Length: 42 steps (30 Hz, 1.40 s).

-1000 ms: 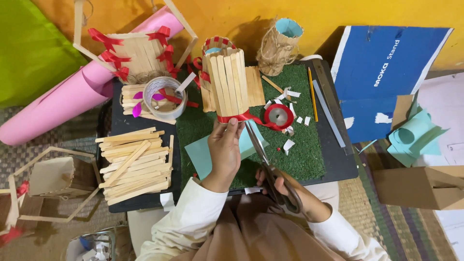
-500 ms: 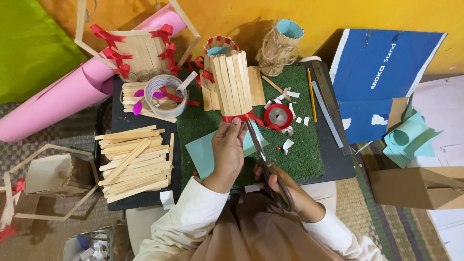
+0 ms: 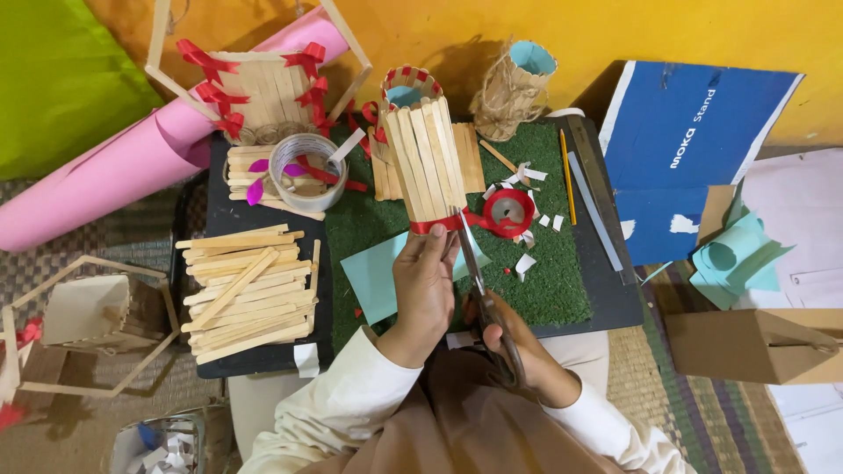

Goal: Wrapping red decorative ribbon around a popsicle stick structure to create a handmade craft item.

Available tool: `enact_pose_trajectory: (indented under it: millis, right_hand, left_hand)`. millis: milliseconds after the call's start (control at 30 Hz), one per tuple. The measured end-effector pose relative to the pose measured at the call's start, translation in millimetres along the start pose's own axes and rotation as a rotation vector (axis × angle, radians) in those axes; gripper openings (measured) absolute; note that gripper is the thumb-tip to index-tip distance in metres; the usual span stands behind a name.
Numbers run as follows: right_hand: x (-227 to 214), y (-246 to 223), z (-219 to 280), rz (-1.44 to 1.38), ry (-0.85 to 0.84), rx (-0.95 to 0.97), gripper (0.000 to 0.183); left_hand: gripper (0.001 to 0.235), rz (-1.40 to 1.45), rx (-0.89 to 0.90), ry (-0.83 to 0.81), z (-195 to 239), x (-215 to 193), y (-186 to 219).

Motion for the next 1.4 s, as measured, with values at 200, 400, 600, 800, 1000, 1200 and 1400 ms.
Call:
enact_pose_trajectory:
  millis: [200, 400, 600, 800, 1000, 1200, 1400]
  right_hand:
    - [7, -8, 0, -0.151, -0.019, -0.006, 0.098]
    - [6, 18, 1, -0.15, 0.003, -0.007, 0.109]
    - [7, 15, -3, -0.175, -0.085, -0.167, 0.086]
    - [11, 3, -5, -0.184, -0.093, -0.172, 0.085]
    - [10, 11, -7, -0.248, -0.093, -0.182, 0.083]
    - [11, 14, -4, -0.278, -0.046, -0.117, 0.085]
    - [11, 45, -5, -0.325, 0.023, -0.099, 0.084]
  left_hand:
    - [0.016, -0.01, -0.013, -0.003, 3, 1, 0]
    - [0.028, -0.007, -0.024, -0.009, 10, 12, 4]
    - [0.026, -0.149, 0.029, 0.174, -1, -12, -20]
    - [0.025, -0.119, 0.022, 0.178, 1, -8, -18]
    - [0.025, -0.127, 0.012, 0.19, 0, -12, -20]
    - [0.025, -0.119, 0.003, 0.199, 0, -15, -22]
    - [0.028, -0.119, -0.002, 0.189, 4, 6, -8]
Point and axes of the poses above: each hand's wrist, its own z-axis away from the middle knuckle, its own x-axis out of the palm, y = z × x, the point moved 1 cm from there along -z, towards the middle knuckle, and after that the axes turned 1 degree about y, right-handed, at the moved point
